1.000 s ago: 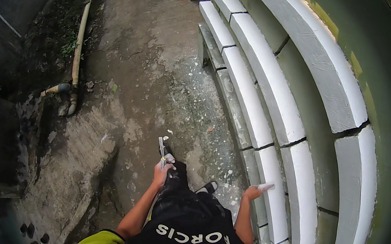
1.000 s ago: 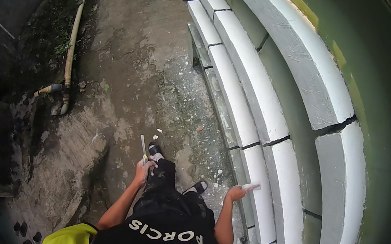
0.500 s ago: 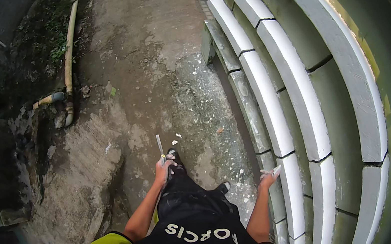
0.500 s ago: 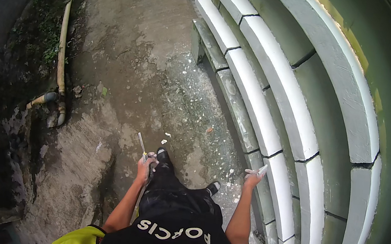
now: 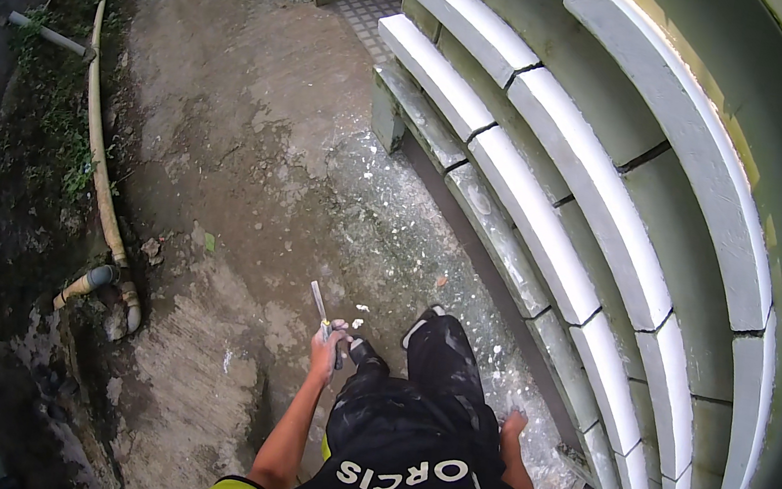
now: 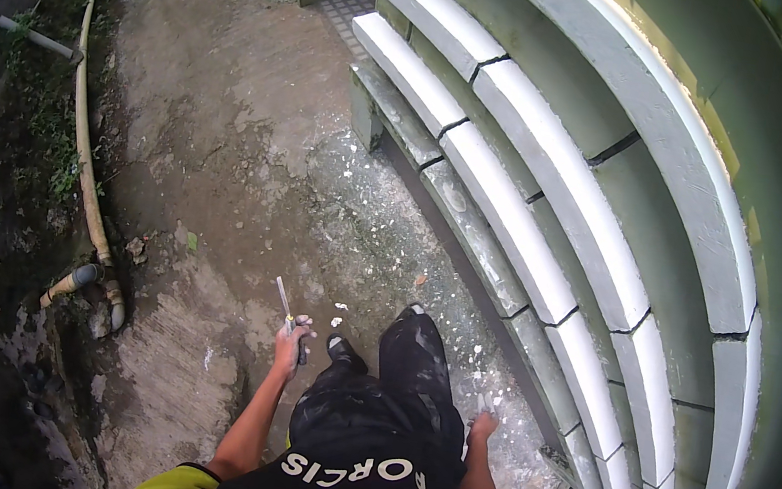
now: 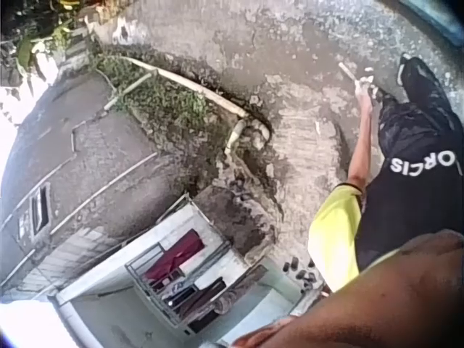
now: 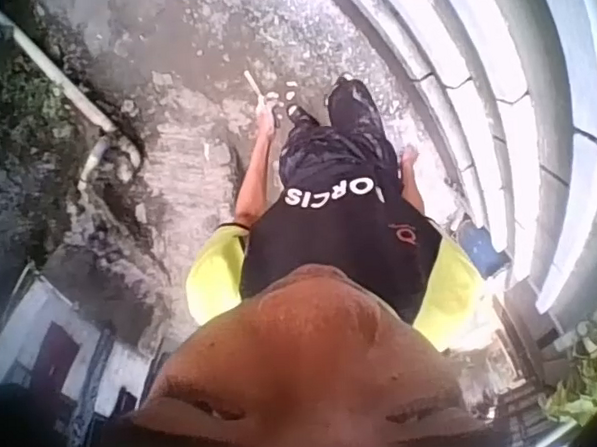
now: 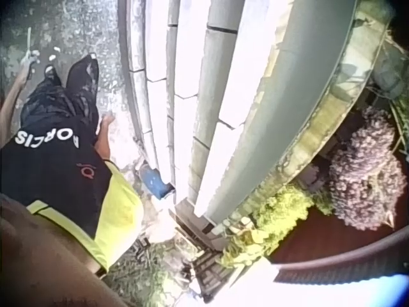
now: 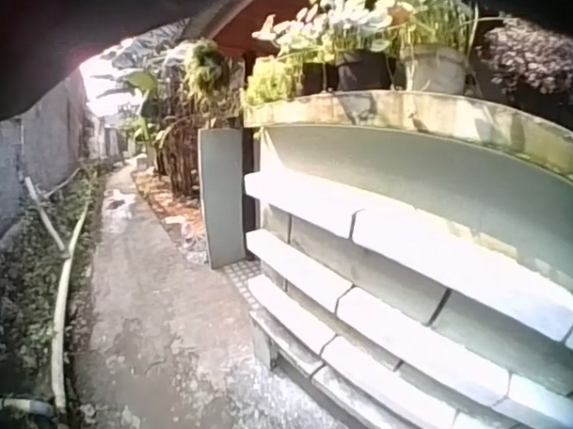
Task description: Applying putty or plaster to fill gaps in a decorative exterior wall using a putty knife and wiping excess with a cloth.
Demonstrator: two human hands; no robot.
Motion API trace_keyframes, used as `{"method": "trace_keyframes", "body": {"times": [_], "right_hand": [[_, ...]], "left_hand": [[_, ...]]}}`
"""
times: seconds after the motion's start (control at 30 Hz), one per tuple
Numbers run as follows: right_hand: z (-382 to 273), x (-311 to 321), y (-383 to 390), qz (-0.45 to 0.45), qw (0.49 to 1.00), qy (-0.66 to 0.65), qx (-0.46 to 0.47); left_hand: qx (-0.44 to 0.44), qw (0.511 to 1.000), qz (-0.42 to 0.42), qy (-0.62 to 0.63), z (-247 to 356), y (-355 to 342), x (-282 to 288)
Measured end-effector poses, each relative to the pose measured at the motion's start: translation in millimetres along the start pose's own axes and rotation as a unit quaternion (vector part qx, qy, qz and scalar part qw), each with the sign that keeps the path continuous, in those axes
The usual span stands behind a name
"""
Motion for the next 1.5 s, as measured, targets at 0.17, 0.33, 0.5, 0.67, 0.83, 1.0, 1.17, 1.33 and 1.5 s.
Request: {"method": "trace_keyframes", "body": {"times": [0.17,0.33,0.5,0.67,0.83,1.0,1.17,1.33,1.5], "right_hand": [[-109,-11,-40,0.204,0.900,0.162,0.350],[-247,-151,-90,0.211,0.914,0.154,0.312],[-357,-342,-77,0.267,0.901,0.135,0.315],[-426,-485,-63,0.107,0.950,0.124,0.265],[-474,-560,-45,-0.092,0.897,0.186,0.391],[-438,-478,-9,-0.129,0.847,0.192,0.479],[-330,-294,-69,0.214,0.895,0.178,0.348],[-319,-260,-67,0.286,0.927,0.117,0.214],[-380,-412,-53,0.178,0.944,0.154,0.230]], "left_hand": [[-0.012,1.000,0.010,0.002,30,-35,-7],[-0.021,0.996,0.084,0.018,73,-54,5],[-0.031,0.989,0.145,0.030,126,-69,3],[-0.043,0.985,0.155,0.059,131,-112,14],[-0.024,0.988,0.138,0.066,163,-154,-11],[0.019,0.993,0.115,0.012,190,-178,4],[0.004,0.998,0.058,-0.027,213,-208,14],[0.001,0.999,0.045,-0.026,233,-224,9],[-0.013,0.999,0.006,-0.033,239,-230,-8]]}}
Point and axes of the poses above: each hand's wrist, its own y-axis away from the middle knuckle, its own x-axis out of the back of the hand, z = x × y, the point moved 6 cm from there along -y, towards the middle knuckle, and after that the axes turned 9 degrees about -z, right-handed, at the moved point
